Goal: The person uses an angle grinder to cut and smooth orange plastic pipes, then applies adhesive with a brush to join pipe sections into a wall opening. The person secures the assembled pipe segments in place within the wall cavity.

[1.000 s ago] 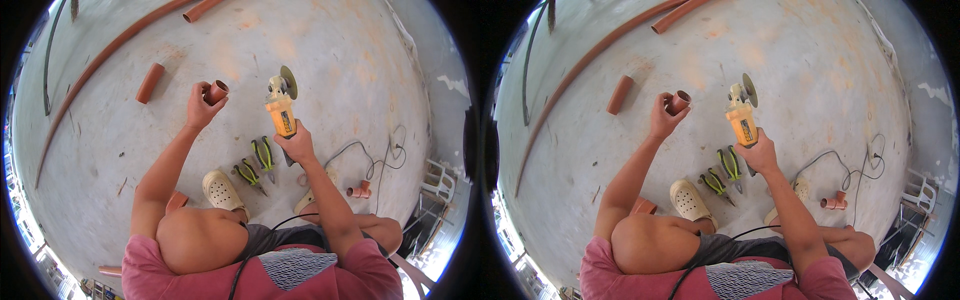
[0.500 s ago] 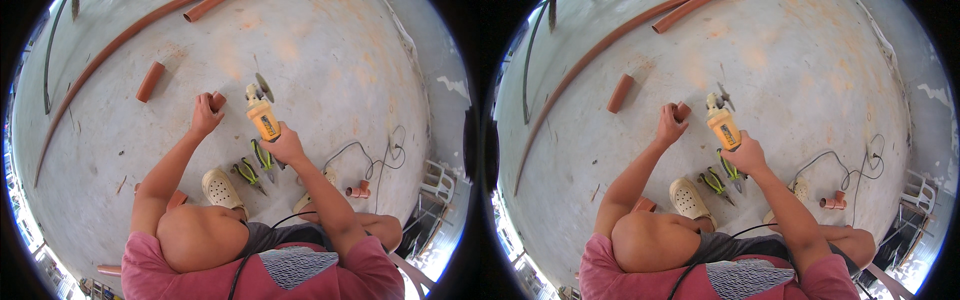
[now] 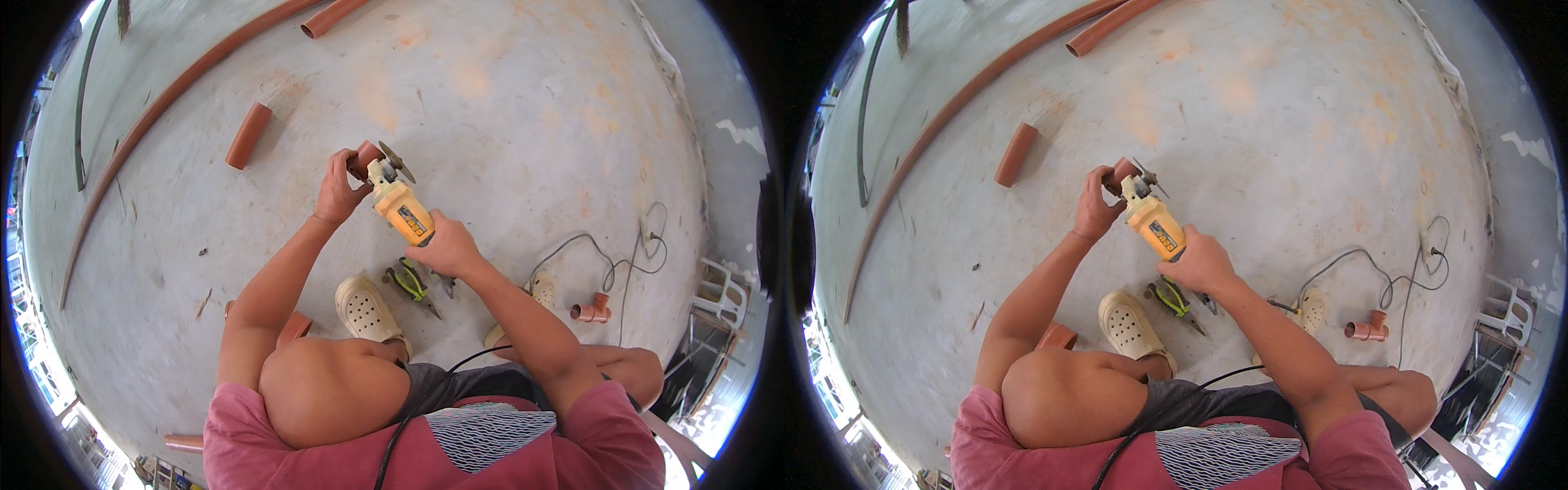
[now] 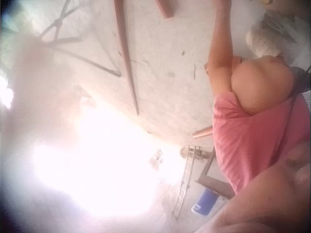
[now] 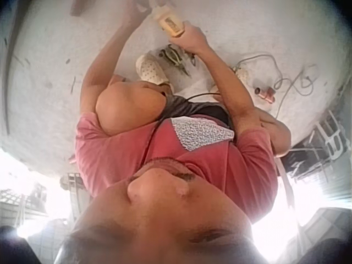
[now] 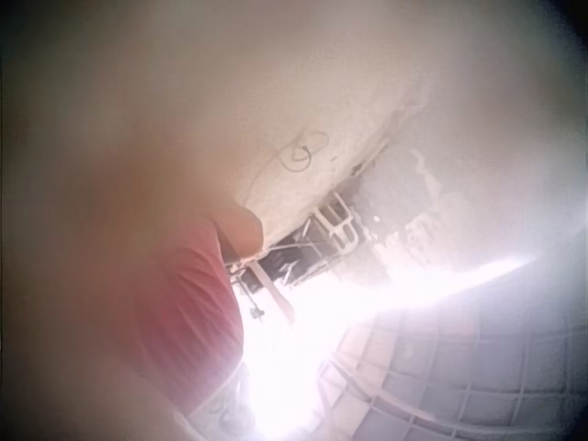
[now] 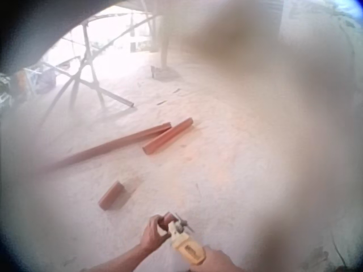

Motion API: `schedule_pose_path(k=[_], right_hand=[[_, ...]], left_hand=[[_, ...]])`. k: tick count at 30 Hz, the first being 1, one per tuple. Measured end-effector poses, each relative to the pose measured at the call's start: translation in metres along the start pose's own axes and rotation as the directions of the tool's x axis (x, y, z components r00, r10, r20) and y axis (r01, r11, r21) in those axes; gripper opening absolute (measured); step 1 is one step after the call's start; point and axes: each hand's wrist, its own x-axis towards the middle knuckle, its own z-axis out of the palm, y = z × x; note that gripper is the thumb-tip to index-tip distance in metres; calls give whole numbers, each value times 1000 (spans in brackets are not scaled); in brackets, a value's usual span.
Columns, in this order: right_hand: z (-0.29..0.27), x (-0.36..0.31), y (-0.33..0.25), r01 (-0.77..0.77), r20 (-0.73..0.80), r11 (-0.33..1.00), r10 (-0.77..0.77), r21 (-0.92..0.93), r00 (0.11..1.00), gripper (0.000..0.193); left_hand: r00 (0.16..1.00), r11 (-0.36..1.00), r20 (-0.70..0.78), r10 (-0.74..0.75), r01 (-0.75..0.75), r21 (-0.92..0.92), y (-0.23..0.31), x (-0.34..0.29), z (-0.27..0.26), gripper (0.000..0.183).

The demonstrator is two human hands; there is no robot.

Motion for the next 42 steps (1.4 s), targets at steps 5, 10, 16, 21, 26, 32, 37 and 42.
schedule_pose_path(k=[5, 10, 16, 21, 26, 32, 37, 42], right_hand=[[-3, -1, -3, -5, 32, 1000, 5, -18, 999, 64], [-3, -4, -6, -19, 23, 999, 20, -49, 1000, 65], [-4, -4, -7, -23, 43, 999, 25, -44, 999, 66], [-2, -4, -6, -12, 46, 1000, 13, -29, 999, 67], [1, -5, -5, -20, 41, 999, 21, -34, 999, 68], [-1, -6, -4, -27, 15, 999, 28, -46, 1000, 64], [-3, -8, -5, -27, 45, 998, 30, -60, 999, 65], [-5, -8, -8, -13, 43, 999, 15, -42, 999, 65]], left_hand=[[999, 999, -19, 37, -37, 11, 1, 5, -2, 75], [998, 998, -18, 58, -57, 16, 4, 6, -2, 76], [998, 997, 9, 66, -66, 34, 5, 7, -5, 76], [997, 994, 37, 75, -77, 71, 6, 8, -6, 75], [996, 995, 1, 85, -85, 52, 4, 12, -6, 73], [998, 999, 32, 48, -49, 23, 3, 11, -7, 72], [997, 996, 41, 68, -70, 49, 5, 10, -8, 72], [962, 943, 115, 248, -267, 198, 2, 4, -4, 69]])
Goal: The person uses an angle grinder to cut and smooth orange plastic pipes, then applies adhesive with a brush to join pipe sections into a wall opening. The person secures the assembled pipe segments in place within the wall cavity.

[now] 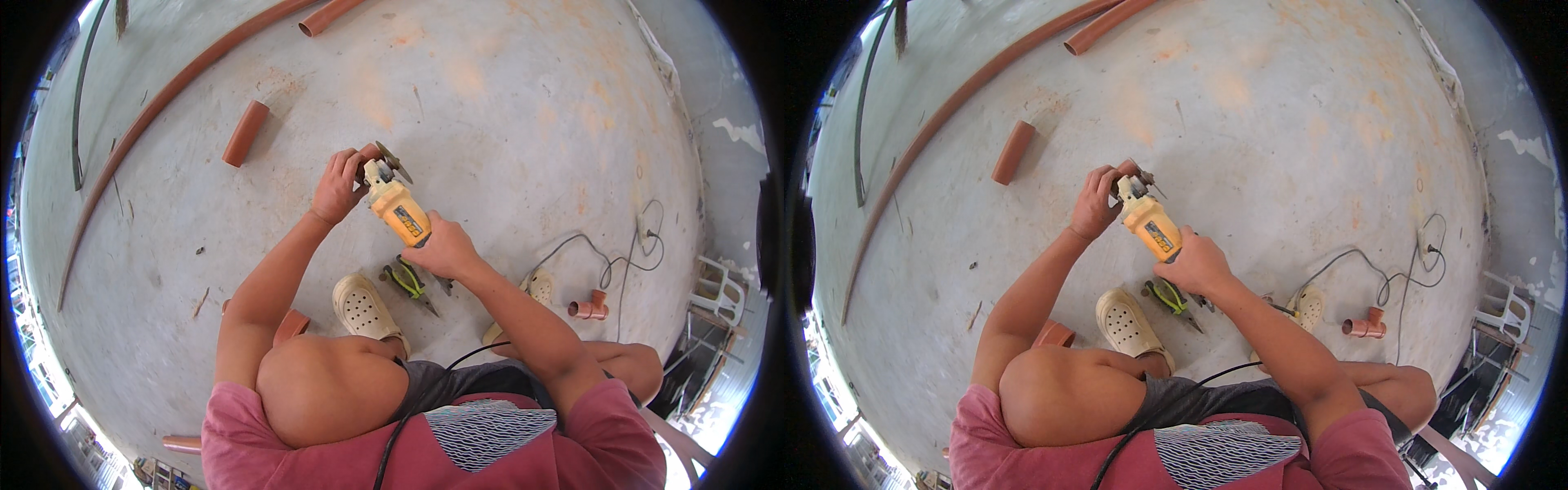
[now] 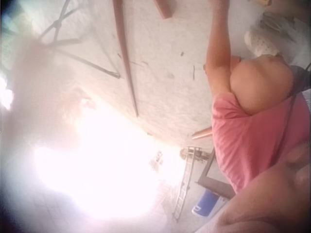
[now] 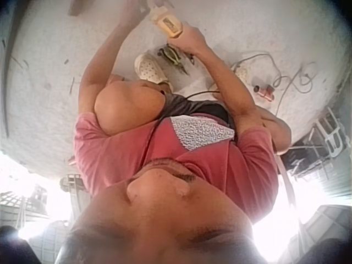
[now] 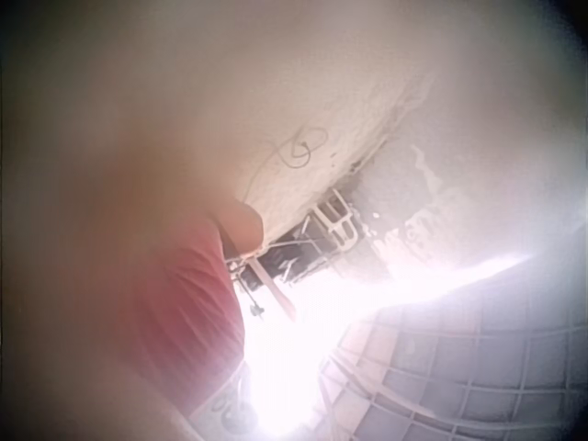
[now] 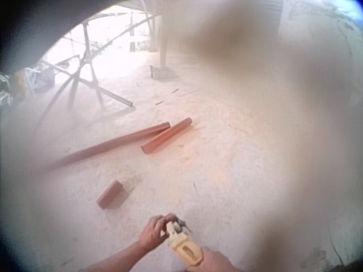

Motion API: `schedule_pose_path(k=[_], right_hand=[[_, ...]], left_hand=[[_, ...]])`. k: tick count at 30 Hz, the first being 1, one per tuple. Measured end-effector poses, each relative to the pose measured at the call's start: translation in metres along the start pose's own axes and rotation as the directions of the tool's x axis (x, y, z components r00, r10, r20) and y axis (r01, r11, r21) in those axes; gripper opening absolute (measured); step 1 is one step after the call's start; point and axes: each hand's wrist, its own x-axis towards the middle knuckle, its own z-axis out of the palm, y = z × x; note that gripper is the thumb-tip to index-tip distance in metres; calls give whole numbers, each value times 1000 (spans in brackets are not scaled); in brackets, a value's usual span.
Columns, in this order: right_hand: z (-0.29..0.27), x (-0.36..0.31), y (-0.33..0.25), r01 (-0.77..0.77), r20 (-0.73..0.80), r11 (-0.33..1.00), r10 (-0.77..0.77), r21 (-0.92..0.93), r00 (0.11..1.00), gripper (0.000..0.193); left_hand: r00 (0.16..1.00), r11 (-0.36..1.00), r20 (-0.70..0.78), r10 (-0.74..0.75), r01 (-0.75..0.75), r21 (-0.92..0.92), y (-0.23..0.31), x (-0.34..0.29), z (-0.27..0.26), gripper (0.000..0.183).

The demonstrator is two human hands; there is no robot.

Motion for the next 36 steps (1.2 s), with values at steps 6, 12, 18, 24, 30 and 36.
schedule_pose_path(k=[6, 12, 18, 24, 30, 36], right_hand=[[-4, -7, 1, 27, -61, 996, -22, 84, 998, 66], [-21, -13, 19, 57, -197, 986, -26, 155, 980, 66], [-29, -10, 30, 49, -230, 984, -9, 169, 973, 62], [-25, -12, 24, 43, -254, 988, -4, 149, 967, 59], [-18, -10, 11, -3, -205, 998, 15, 58, 979, 60], [-7, -3, 0, -3, -178, 1000, 7, 22, 984, 60]], left_hand=[[854, 788, 2, -520, 481, -384, -21, -5, -1, 58], [808, -60, 261, -529, 271, -961, -37, 13, -40, 50], [849, -236, 305, -431, 219, -947, -19, 28, -57, 51], [801, -350, 438, -407, 306, -885, -21, 30, -47, 55], [711, -349, 490, -505, 352, -869, -21, 27, -40, 54], [592, -226, 554, -585, 537, -813, -23, 25, -29, 55]])
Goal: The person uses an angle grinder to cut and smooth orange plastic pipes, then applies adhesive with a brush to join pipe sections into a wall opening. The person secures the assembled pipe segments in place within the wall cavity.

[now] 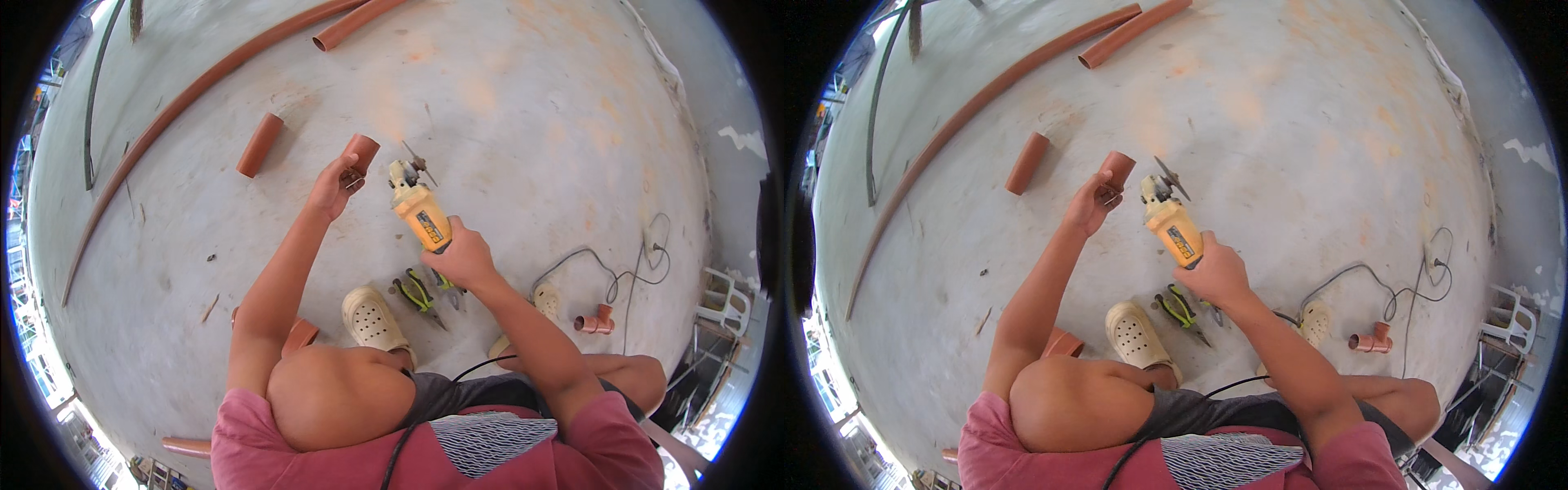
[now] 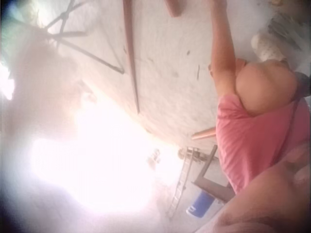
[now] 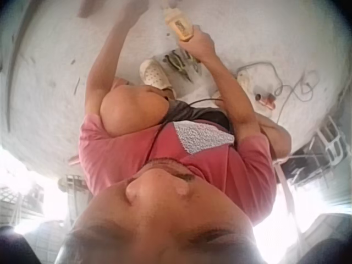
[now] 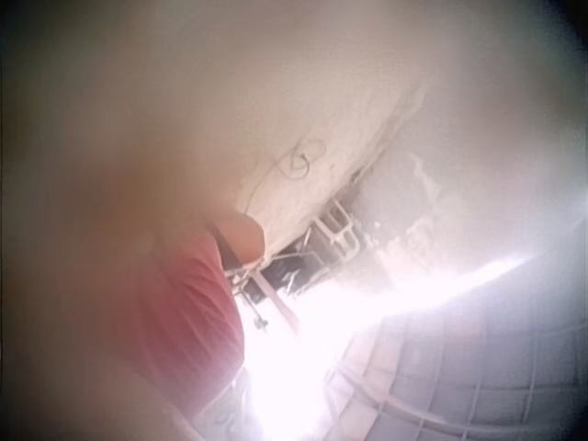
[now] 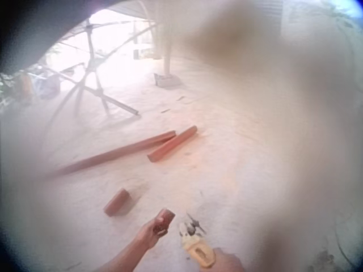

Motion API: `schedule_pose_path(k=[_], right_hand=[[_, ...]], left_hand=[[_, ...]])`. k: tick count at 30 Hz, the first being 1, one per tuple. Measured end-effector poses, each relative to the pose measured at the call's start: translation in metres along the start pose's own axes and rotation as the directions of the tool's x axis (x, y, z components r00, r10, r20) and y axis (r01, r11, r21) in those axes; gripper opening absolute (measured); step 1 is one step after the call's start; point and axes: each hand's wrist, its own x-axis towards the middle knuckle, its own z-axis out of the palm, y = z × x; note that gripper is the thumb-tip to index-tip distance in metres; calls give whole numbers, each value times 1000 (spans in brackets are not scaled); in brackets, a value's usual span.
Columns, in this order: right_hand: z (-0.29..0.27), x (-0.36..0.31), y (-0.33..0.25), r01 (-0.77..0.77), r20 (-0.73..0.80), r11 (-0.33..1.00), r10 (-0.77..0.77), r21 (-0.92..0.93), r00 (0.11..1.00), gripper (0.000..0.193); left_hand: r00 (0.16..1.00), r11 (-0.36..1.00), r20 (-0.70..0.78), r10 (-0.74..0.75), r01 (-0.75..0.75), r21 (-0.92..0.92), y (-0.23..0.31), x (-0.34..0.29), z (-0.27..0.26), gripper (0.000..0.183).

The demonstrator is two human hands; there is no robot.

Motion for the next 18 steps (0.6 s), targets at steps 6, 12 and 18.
schedule_pose_path(k=[6, 12, 18], right_hand=[[4, 4, -4, 23, 14, 1000, -23, -12, 1000, 59], [-1, 5, -1, 38, 60, 998, -34, -55, 998, 60], [0, 3, -2, 51, 73, 997, -46, -57, 996, 61]], left_hand=[[996, 992, 82, 39, -48, 112, -5, -3, 5, 55], [987, 984, 151, 53, -77, 159, 2, -3, 14, 52], [979, 979, 190, 76, -110, 175, 2, -4, 11, 55]])
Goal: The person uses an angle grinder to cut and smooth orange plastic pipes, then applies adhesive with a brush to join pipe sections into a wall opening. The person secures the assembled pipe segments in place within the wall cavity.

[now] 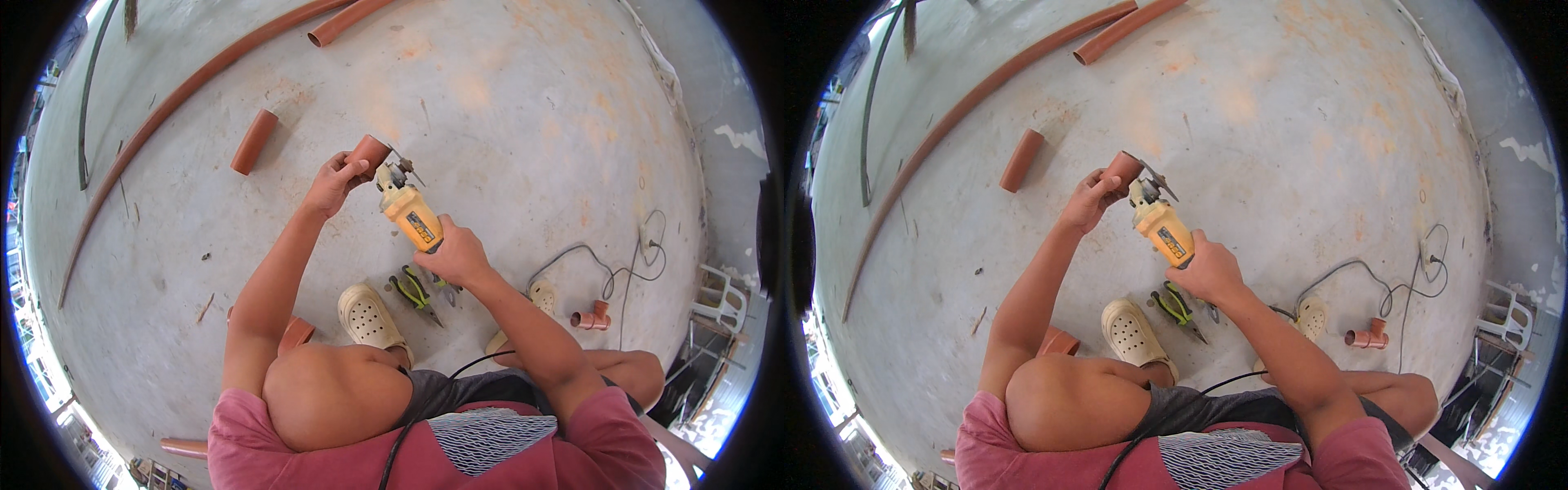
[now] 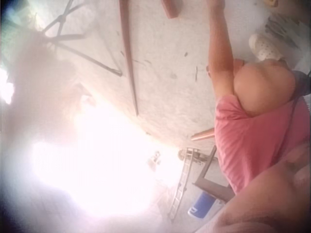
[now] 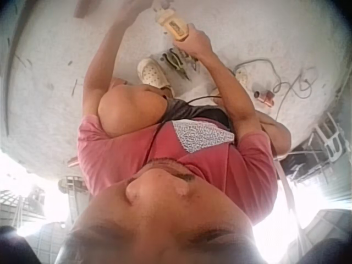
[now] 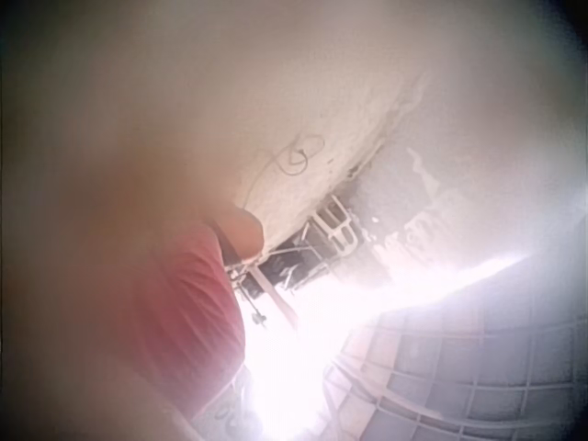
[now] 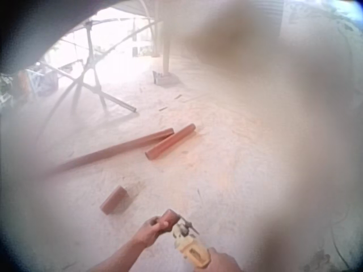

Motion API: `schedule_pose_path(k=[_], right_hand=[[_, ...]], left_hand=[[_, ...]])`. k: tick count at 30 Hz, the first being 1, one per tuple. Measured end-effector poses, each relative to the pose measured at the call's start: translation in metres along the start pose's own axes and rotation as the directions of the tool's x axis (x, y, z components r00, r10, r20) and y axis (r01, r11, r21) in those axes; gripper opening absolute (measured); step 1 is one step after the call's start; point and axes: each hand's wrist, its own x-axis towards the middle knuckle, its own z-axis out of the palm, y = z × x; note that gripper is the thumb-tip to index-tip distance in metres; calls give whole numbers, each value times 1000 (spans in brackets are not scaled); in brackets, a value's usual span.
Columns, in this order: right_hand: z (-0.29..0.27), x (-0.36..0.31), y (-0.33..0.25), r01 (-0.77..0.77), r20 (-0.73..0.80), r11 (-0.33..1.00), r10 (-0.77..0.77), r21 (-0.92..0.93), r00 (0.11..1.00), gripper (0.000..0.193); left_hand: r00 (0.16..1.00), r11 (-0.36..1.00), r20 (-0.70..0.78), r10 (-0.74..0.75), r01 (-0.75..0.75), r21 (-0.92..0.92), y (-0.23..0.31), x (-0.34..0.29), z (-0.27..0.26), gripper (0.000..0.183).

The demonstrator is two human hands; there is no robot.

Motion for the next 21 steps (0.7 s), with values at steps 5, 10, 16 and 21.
schedule_pose_path(k=[5, 10, 16, 21], right_hand=[[-2, -2, -2, -14, 2, 1000, 14, -21, 1000, 61], [-2, -3, -5, -14, 3, 1000, 14, -21, 1000, 60], [0, -2, -6, -33, -19, 999, 33, -42, 999, 60], [-1, -1, -7, -35, -2, 999, 34, -38, 999, 60]], left_hand=[[999, 998, -14, 39, -39, 52, 0, -1, 4, 56], [997, 996, -37, 62, -60, 64, 2, -1, 6, 60], [985, 944, -93, 145, -110, 311, 2, 0, 8, 63], [978, 900, -115, 173, -110, 421, 4, -2, 9, 61]])
